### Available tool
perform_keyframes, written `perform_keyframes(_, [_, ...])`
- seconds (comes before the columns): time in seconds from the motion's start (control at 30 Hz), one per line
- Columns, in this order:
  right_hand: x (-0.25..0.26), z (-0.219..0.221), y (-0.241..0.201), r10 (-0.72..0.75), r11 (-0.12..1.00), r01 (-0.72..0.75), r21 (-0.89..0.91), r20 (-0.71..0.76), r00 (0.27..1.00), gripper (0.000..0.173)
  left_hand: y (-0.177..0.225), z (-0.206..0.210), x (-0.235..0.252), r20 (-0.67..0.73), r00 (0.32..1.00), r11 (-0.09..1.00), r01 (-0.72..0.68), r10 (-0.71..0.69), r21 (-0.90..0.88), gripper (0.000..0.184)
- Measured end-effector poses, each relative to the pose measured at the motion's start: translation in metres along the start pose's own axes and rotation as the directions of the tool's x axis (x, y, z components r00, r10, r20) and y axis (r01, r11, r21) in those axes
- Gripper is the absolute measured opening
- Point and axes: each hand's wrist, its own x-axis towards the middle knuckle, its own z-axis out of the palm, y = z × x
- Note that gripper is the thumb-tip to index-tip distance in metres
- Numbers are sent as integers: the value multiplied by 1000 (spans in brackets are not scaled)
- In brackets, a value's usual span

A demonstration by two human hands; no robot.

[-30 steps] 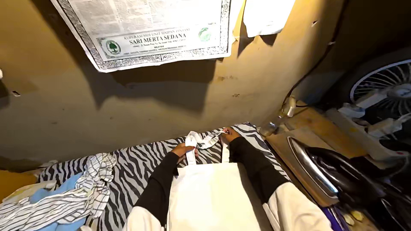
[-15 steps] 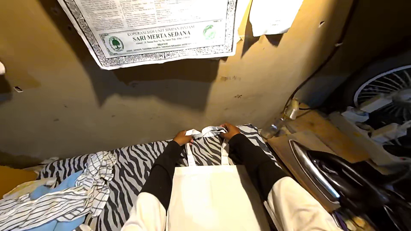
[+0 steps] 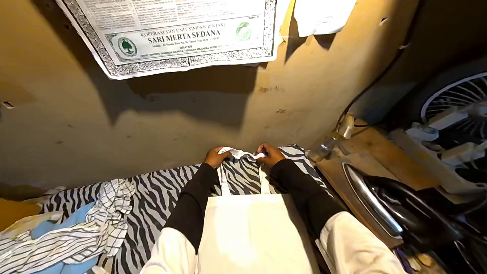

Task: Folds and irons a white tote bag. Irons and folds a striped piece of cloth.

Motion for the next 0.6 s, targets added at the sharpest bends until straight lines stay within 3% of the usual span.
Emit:
perform_keyframes(0.13, [0, -7, -8, 157, 987, -162, -16, -180, 971, 36, 8, -3, -3, -112, 994, 999, -11, 15, 35, 24])
perform_keyframes(0.2, [1, -11, -9, 192, 979, -202, -33, -197, 961, 36, 8, -8, -5, -141, 990, 997, 9, 2, 79, 24])
perform_keyframes(0.33, [-7, -13, -10, 105, 993, -94, 73, -173, 979, 30, 6, -10, -9, -152, 988, 994, 43, -27, 98, 25])
perform_keyframes(0.47, [-8, -9, -12, -53, 942, 63, 330, -38, 998, 23, 0, -4, -6, -130, 992, 998, -7, -2, -70, 25])
perform_keyframes(0.6, [13, 8, 9, -63, 972, 51, 230, 45, 997, 28, 11, -5, -17, -33, 990, 981, -142, 138, -136, 29])
